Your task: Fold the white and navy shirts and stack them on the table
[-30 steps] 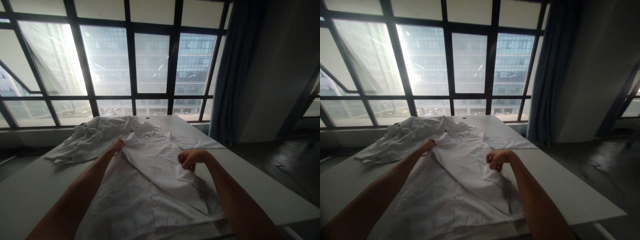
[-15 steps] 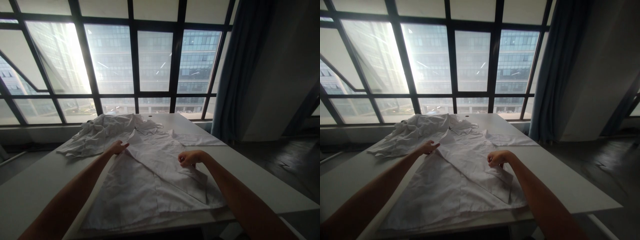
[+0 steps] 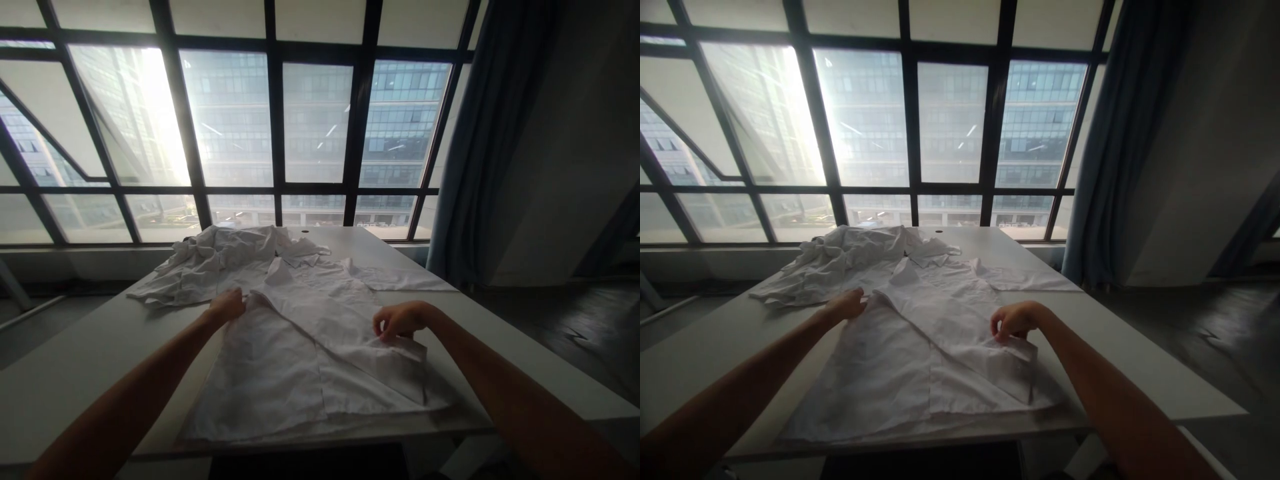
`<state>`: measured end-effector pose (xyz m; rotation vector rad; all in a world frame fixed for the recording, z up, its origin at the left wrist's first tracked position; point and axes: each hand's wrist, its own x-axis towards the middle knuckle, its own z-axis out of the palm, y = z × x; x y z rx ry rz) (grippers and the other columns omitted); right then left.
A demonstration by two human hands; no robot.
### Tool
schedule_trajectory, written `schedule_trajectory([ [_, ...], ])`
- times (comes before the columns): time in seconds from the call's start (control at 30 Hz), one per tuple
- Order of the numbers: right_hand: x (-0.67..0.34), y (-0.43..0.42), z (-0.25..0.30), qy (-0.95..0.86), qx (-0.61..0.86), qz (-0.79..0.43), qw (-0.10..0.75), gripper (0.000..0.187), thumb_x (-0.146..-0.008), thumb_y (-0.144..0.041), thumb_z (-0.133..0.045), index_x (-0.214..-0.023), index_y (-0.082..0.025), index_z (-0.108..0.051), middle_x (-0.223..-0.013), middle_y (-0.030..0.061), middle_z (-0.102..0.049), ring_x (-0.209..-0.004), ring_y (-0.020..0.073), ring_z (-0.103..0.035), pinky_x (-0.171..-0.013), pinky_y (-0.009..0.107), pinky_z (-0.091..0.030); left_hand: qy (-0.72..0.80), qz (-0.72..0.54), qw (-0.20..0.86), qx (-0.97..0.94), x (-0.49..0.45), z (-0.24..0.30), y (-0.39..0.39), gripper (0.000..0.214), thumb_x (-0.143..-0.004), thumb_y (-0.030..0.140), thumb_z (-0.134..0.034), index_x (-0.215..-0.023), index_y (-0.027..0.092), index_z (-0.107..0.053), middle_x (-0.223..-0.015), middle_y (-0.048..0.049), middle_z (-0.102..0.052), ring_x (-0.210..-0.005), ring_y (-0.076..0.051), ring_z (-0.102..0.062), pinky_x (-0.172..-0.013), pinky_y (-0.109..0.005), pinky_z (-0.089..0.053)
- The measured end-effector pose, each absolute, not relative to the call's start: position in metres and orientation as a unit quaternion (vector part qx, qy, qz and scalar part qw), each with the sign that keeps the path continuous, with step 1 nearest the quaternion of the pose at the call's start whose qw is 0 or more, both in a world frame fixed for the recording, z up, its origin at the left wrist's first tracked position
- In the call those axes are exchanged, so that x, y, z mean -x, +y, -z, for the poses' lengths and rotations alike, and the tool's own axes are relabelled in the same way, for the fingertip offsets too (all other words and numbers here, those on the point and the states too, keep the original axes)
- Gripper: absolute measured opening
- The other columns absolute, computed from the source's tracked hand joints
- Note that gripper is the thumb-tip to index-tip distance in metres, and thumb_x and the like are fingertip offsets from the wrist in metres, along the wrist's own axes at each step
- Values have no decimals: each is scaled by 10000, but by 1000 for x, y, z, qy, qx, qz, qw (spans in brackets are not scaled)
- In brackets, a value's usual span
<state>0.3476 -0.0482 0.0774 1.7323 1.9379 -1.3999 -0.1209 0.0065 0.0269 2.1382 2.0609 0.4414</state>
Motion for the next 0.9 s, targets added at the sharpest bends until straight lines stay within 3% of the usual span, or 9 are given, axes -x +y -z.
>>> schedule_trajectory([
  [0.13,-327,-23,-95,708,-620,322,101,440,-683,-425,-795,-1019,-173,-663,-877,66,-672,-760,194,-659,-665,297,-518,624,-155,-5,-766,96,-36,16,367,-770,248,-681,-1129,173,-667,-1177,-134,-659,-1117,-283,-605,-994,-386,-455],
  [0.3,-242,36,-98,830,-539,139,-15,389,-789,-462,-722,-1070,-193,-734,-1061,118,-716,-944,254,-662,-803,305,-484,516,-172,-11,-839,86,-28,24,307,-813,33,-495,-963,164,-728,-1089,-107,-694,-1072,-235,-618,-980,-340,-471],
  [0.4,-180,80,-82,819,-543,161,-91,446,-835,-477,-679,-1189,-207,-698,-1149,123,-703,-1016,266,-652,-845,300,-469,490,-183,-10,-852,90,-20,26,367,-810,-11,-449,-1001,153,-715,-1060,-104,-702,-1053,-218,-616,-970,-327,-475],
  [0.6,-103,168,-58,735,-585,246,-238,582,-905,-471,-601,-1372,-131,-533,-1277,166,-629,-1187,279,-577,-959,312,-423,517,-204,-21,-831,97,-14,29,463,-757,-2,-500,-1151,187,-652,-1193,-104,-648,-1148,-233,-564,-980,-344,-465],
  [0.67,-92,191,-55,720,-584,265,-264,584,-896,-463,-623,-1360,-123,-527,-1225,166,-646,-1125,262,-603,-906,303,-451,563,-208,-33,-800,100,-12,31,450,-757,34,-523,-1157,201,-642,-1175,-119,-637,-1112,-256,-579,-928,-359,-483],
  [0.77,-80,216,-51,722,-565,295,-268,500,-872,-371,-674,-1292,-122,-567,-985,108,-705,-843,183,-653,-711,247,-488,595,-209,-20,-776,107,-10,35,412,-756,8,-495,-1080,208,-652,-1102,-125,-639,-1003,-242,-615,-846,-341,-499],
  [0.9,-70,232,-41,733,-540,316,-267,336,-868,-281,-675,-1159,-116,-641,-773,38,-681,-605,97,-574,-563,184,-442,584,-230,-7,-778,113,-9,38,406,-746,-67,-415,-923,189,-676,-1012,-112,-633,-958,-216,-601,-828,-312,-497],
])
